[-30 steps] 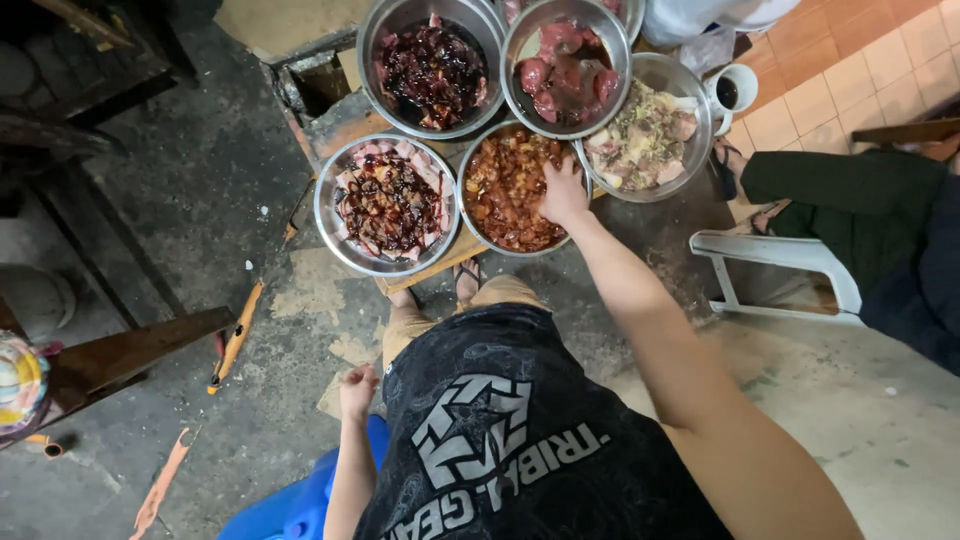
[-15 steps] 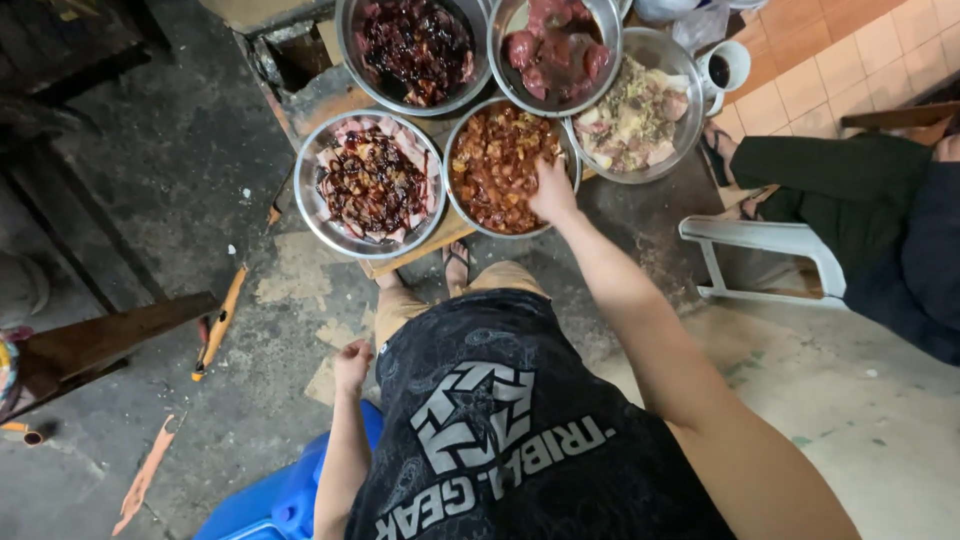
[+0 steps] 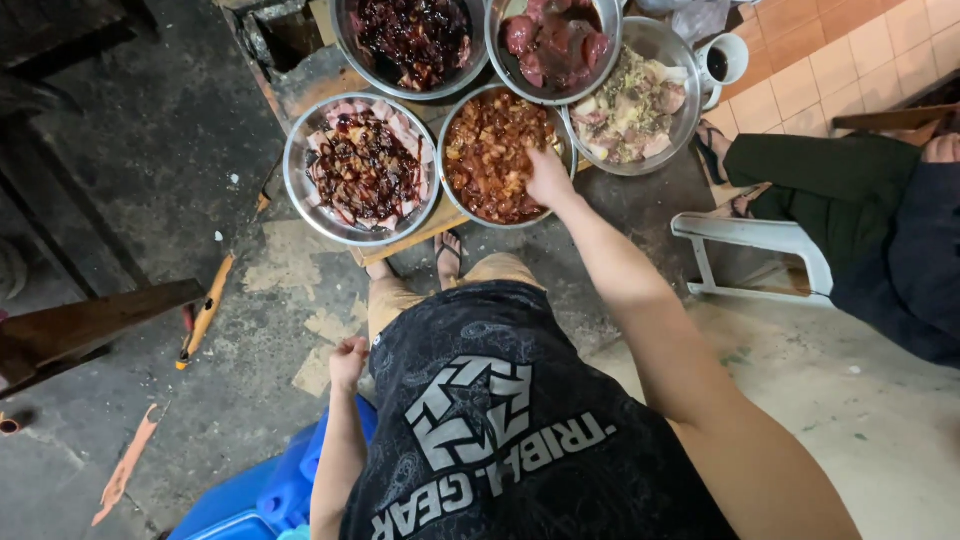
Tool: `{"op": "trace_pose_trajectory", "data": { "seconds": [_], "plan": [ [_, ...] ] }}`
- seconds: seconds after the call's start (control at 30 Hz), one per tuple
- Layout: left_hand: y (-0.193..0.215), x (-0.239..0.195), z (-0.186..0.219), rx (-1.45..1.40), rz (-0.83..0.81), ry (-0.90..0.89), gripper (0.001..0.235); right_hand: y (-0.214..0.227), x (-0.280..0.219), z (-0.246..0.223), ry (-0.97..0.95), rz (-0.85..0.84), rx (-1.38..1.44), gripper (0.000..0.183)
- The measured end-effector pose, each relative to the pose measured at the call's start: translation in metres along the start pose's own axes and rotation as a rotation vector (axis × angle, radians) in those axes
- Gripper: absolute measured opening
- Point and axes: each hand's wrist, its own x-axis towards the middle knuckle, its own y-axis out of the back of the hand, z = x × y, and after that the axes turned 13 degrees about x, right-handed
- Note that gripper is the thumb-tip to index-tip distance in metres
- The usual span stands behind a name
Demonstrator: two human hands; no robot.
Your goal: The person mixes raw meat with a dark marinade in several metal bowls using their bare hands. They move between different bowls on a low wooden table, thoroughly coating the meat pieces with the sauce.
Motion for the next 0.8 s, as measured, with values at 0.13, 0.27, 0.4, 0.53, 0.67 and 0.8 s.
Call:
{"op": "trace_pose_trajectory", "data": {
  "seconds": [0.13, 0.27, 0.4, 0.53, 0.67, 0.8],
  "plan": [
    [0.004, 0.000, -0.001, -0.019, -0.004, 0.014, 0.027, 0.017, 0.014, 0.000, -0.148, 0.061, 0.450, 0.051],
    [0.009, -0.009, 0.002, -0.036, 0.023, -0.002, 0.027, 0.044, -0.026, -0.045, -0.069, -0.156, 0.219, 0.094],
    [0.000, -0.006, -0.005, -0.027, 0.016, -0.022, 0.025, 0.000, -0.022, 0.009, -0.044, -0.074, -0.184, 0.069],
    [0.013, -0.019, -0.011, 0.002, 0.032, -0.005, 0.025, 0.020, -0.022, -0.036, -0.107, 0.013, 0.132, 0.039],
    [0.010, -0.014, 0.001, -0.008, 0.036, 0.001, 0.026, 0.048, -0.057, -0.120, 0.065, -0.189, 0.114, 0.090],
    [0.018, -0.023, 0.023, 0.053, 0.024, 0.008, 0.026, 0.010, -0.026, -0.073, 0.173, -0.165, -0.305, 0.065]
  ]
}}
